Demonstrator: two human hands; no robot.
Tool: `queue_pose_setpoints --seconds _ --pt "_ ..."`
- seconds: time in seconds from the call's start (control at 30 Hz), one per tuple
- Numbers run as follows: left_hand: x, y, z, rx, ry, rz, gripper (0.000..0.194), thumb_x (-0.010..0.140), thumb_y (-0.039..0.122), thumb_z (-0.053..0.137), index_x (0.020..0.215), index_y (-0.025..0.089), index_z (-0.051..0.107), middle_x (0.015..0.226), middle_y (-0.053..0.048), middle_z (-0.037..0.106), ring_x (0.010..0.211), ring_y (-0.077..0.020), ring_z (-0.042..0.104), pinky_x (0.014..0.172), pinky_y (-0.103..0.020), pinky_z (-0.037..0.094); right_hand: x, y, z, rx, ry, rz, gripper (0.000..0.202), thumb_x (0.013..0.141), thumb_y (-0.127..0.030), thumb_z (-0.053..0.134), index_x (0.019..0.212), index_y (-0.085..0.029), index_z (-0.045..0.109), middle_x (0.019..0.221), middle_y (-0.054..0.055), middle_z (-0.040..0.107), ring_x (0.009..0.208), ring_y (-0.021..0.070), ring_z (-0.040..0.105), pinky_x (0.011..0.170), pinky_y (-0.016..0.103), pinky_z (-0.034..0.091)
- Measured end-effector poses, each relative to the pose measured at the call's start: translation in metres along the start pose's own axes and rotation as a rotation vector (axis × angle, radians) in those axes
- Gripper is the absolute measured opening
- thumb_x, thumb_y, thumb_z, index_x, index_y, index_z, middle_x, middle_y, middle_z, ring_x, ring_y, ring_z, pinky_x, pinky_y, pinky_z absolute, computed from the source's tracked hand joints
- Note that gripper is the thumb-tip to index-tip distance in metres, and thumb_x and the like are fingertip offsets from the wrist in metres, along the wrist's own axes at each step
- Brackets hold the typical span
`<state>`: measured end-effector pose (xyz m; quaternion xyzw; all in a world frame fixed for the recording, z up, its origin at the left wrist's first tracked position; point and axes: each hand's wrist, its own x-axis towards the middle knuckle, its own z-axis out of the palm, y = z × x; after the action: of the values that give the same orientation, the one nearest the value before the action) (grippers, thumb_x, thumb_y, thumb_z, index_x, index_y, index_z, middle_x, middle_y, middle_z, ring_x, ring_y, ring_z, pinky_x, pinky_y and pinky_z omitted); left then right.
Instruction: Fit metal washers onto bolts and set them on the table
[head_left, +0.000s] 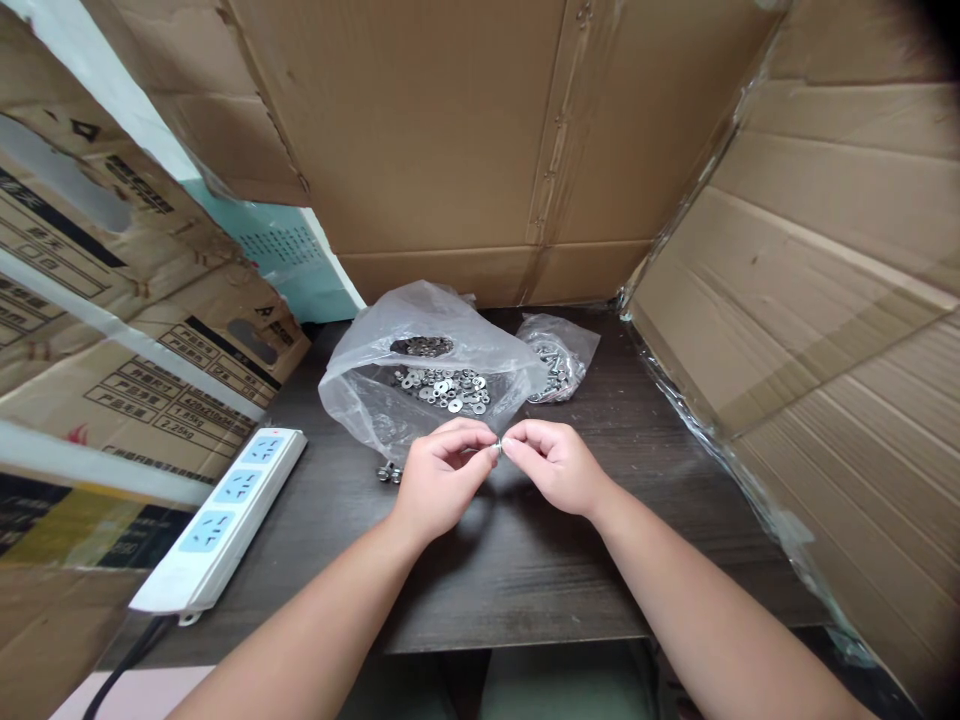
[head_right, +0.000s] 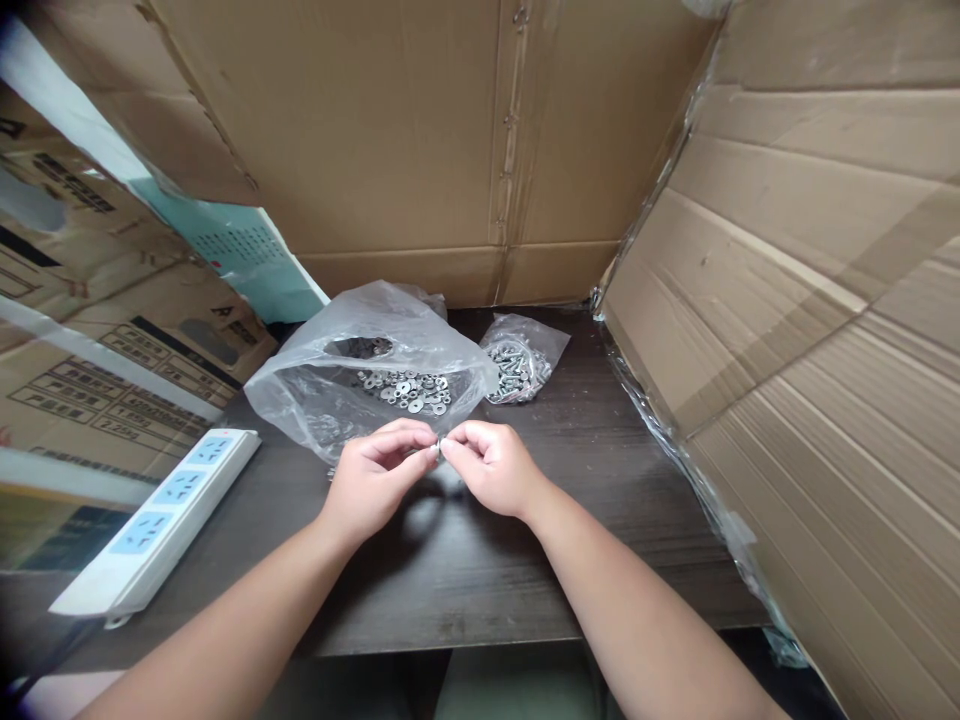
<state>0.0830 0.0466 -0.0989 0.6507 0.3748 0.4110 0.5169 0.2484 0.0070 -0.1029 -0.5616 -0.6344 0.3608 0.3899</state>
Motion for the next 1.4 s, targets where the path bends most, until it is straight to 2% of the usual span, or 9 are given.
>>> queue_pose_setpoints --seconds 0.4,0.53,0.67,0.77,0.83,0.93,1.17,1.3,1.4 --pt "-0.001 -0.002 0.001 0.012 -0.014 0.035 0.015 0.070 0.026 0.069 0.077 0.013 0.071 0.089 -0.005 0.063 0.083 -0.0070 0.060 0.074 -0.015 0.050 0.004 0.003 0.003 0.022 -0.044 0.021 0.043 0.088 -0.045 0.041 0.072 -0.008 0.056 0.069 0.002 0.050 0.066 0.0027 0.041 0.063 0.014 0.034" --pt "0.000 -0.002 0.000 -0.060 -0.021 -0.044 0.015 0.068 0.026 0.072 0.075 0.013 0.070 0.086 -0.003 0.063 0.076 -0.0054 0.059 0.069 -0.014 0.049 0.003 0.002 0.002 0.001 0.035 0.012 0.049 0.089 -0.050 0.039 0.066 -0.008 0.048 0.064 0.001 0.043 0.062 0.0016 0.037 0.059 0.014 0.031" --pt "0.001 -0.007 -0.002 -0.214 -0.015 -0.107 0.019 0.067 0.029 0.074 0.076 0.014 0.069 0.082 0.000 0.061 0.067 -0.0048 0.059 0.067 -0.017 0.049 -0.002 0.002 -0.002 -0.100 0.088 -0.102 0.042 0.090 -0.048 0.039 0.084 -0.012 0.061 0.070 0.001 0.052 0.063 0.0012 0.042 0.061 0.013 0.034" --pt "0.001 -0.011 -0.003 -0.280 -0.015 -0.139 0.021 0.066 0.030 0.076 0.078 0.014 0.068 0.082 0.000 0.061 0.067 -0.0051 0.059 0.068 -0.019 0.049 -0.005 0.005 -0.002 -0.142 0.100 -0.160 0.037 0.086 -0.046 0.048 0.101 -0.015 0.062 0.055 -0.002 0.044 0.050 0.0001 0.033 0.053 0.014 0.030" --pt "0.002 -0.012 -0.003 -0.300 -0.018 -0.145 0.021 0.065 0.029 0.076 0.078 0.014 0.069 0.080 0.000 0.061 0.067 -0.0049 0.059 0.068 -0.018 0.049 -0.005 0.007 -0.001 -0.177 0.113 -0.211 0.036 0.084 -0.043 0.052 0.103 -0.014 0.062 0.049 -0.004 0.036 0.046 -0.0004 0.028 0.050 0.014 0.027" --pt "0.002 -0.012 -0.003 -0.287 -0.023 -0.126 0.020 0.066 0.029 0.076 0.077 0.014 0.069 0.080 0.000 0.061 0.068 -0.0045 0.059 0.069 -0.018 0.049 -0.004 0.009 0.001 -0.191 0.099 -0.246 0.033 0.085 -0.040 0.052 0.101 -0.014 0.063 0.048 -0.004 0.037 0.046 -0.0010 0.029 0.050 0.013 0.027" --pt "0.001 -0.007 -0.002 -0.170 -0.017 -0.066 0.018 0.067 0.028 0.074 0.076 0.014 0.069 0.086 -0.002 0.061 0.073 -0.0049 0.059 0.069 -0.017 0.049 -0.004 0.002 0.001 -0.043 0.027 -0.076 0.037 0.085 -0.045 0.049 0.093 -0.011 0.062 0.056 -0.002 0.045 0.048 -0.0005 0.030 0.047 0.013 0.025" --pt "0.000 -0.002 -0.001 -0.137 -0.026 -0.078 0.020 0.067 0.029 0.073 0.075 0.011 0.069 0.087 -0.004 0.061 0.075 -0.0059 0.058 0.067 -0.017 0.049 -0.002 0.000 0.001 0.034 0.008 -0.030 0.037 0.085 -0.044 0.049 0.086 -0.010 0.062 0.070 0.002 0.054 0.058 0.0006 0.040 0.055 0.012 0.033" --pt "0.000 0.001 -0.001 -0.109 -0.032 -0.071 0.021 0.067 0.029 0.073 0.075 0.010 0.069 0.087 -0.005 0.061 0.074 -0.0062 0.057 0.066 -0.017 0.049 0.000 0.000 0.002 0.050 0.016 -0.020 0.039 0.085 -0.045 0.048 0.080 -0.009 0.061 0.070 0.002 0.053 0.062 0.0011 0.042 0.059 0.012 0.035"
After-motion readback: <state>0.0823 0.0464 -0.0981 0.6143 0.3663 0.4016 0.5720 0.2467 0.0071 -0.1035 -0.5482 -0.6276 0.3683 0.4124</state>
